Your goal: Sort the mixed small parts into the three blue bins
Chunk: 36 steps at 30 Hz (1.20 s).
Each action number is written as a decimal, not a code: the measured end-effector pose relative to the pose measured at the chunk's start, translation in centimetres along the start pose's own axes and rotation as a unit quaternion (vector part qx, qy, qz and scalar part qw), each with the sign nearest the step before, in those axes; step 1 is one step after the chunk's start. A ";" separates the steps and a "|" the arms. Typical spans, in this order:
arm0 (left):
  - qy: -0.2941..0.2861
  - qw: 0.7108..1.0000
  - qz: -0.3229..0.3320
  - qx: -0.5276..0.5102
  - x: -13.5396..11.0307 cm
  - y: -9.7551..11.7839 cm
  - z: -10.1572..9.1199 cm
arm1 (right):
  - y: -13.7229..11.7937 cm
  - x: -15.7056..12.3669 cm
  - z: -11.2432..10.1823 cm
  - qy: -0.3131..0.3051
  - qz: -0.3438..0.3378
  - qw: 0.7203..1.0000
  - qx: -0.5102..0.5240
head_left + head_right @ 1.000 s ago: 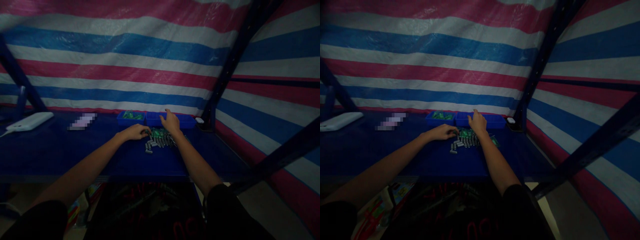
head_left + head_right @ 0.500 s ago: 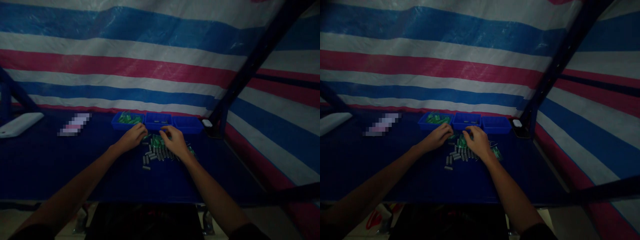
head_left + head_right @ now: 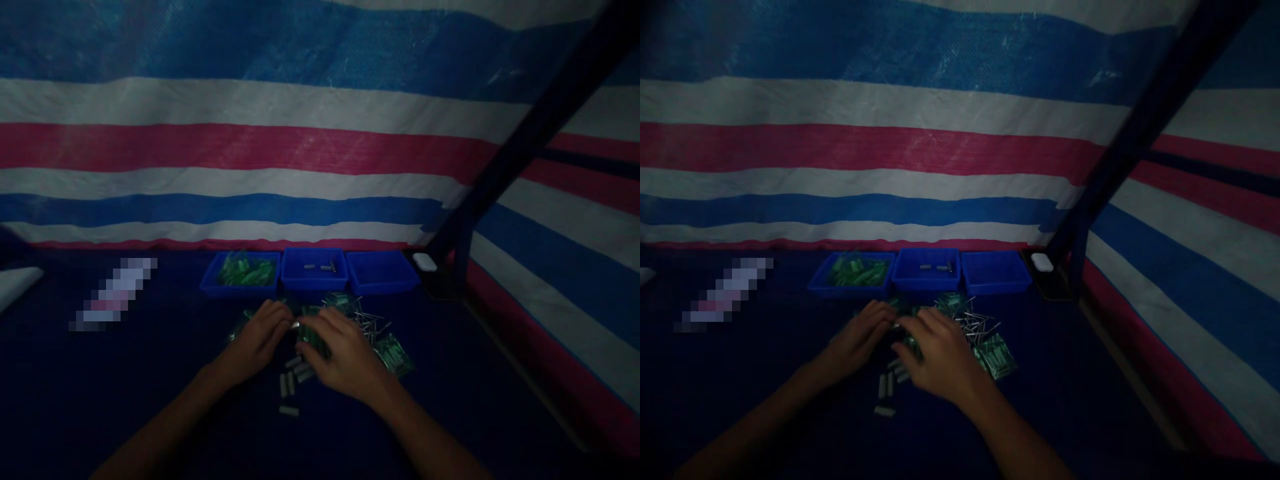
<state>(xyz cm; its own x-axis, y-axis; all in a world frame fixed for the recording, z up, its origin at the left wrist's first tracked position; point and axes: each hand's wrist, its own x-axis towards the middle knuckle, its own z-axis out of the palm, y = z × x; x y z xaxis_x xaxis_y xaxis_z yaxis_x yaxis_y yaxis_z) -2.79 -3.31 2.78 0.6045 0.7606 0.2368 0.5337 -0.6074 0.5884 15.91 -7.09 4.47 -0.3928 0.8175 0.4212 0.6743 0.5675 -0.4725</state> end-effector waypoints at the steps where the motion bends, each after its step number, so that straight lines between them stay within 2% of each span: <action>1: 0.022 0.999 -0.009 -0.031 0.0 0.3 0.1 | -0.3 0.0 -0.1 -0.015 -0.002 1.000 0.016; 4: -0.002 0.996 0.015 -0.084 -0.7 0.8 1.0 | -0.7 -0.5 0.1 -0.039 -0.009 0.998 0.053; 7: -0.075 0.992 -0.008 -0.101 -2.3 -0.1 3.1 | -0.3 -1.6 1.7 -0.004 -0.012 0.997 0.073; 8: -0.083 0.991 -0.021 -0.103 -2.9 -0.7 3.8 | 0.0 -2.0 2.4 0.025 -0.008 0.997 0.078; 11: -0.016 0.993 -0.082 -0.087 -4.1 -2.4 5.0 | 0.9 -2.3 3.6 0.117 0.019 0.989 0.085; 13: 0.032 0.989 -0.101 -0.107 -3.9 -2.7 4.4 | 0.9 -1.7 3.3 0.137 0.055 0.987 0.063; 15: 0.032 0.990 -0.085 -0.111 -3.1 -1.9 3.1 | 0.5 -0.6 2.4 0.105 0.098 0.989 0.033; 17: 0.057 0.994 -0.041 -0.086 -2.0 -0.5 1.9 | 0.1 0.4 1.8 0.089 0.095 0.991 0.034; 20: 0.146 0.987 -0.036 -0.059 -0.8 1.2 1.1 | -0.3 1.2 2.1 0.107 0.119 0.984 0.072; 22: 0.163 0.986 -0.031 -0.036 -0.6 1.7 0.9 | -0.2 1.3 2.7 0.115 0.135 0.979 0.096; 25: 0.156 0.987 -0.032 -0.027 -0.5 1.6 0.8 | -0.2 1.2 3.3 0.117 0.150 0.973 0.131; 27: 0.156 0.985 -0.056 -0.049 -0.4 1.4 0.8 | -0.3 1.0 3.3 0.111 0.149 0.971 0.152; 33: 0.124 0.978 -0.121 -0.116 0.0 1.1 1.3 | -0.8 0.7 2.3 0.107 0.056 0.984 0.131; 36: 0.065 0.985 -0.109 -0.116 0.0 1.2 1.0 | -0.1 1.9 0.9 0.145 0.032 0.984 0.095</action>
<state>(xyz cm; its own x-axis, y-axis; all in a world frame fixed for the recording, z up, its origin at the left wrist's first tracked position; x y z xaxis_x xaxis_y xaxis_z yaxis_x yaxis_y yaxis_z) -1.56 -4.29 2.71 0.4020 0.8990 0.1739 0.4830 -0.3695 0.7938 14.57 -5.47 4.62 -0.1400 0.8056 0.5757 0.5521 0.5461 -0.6300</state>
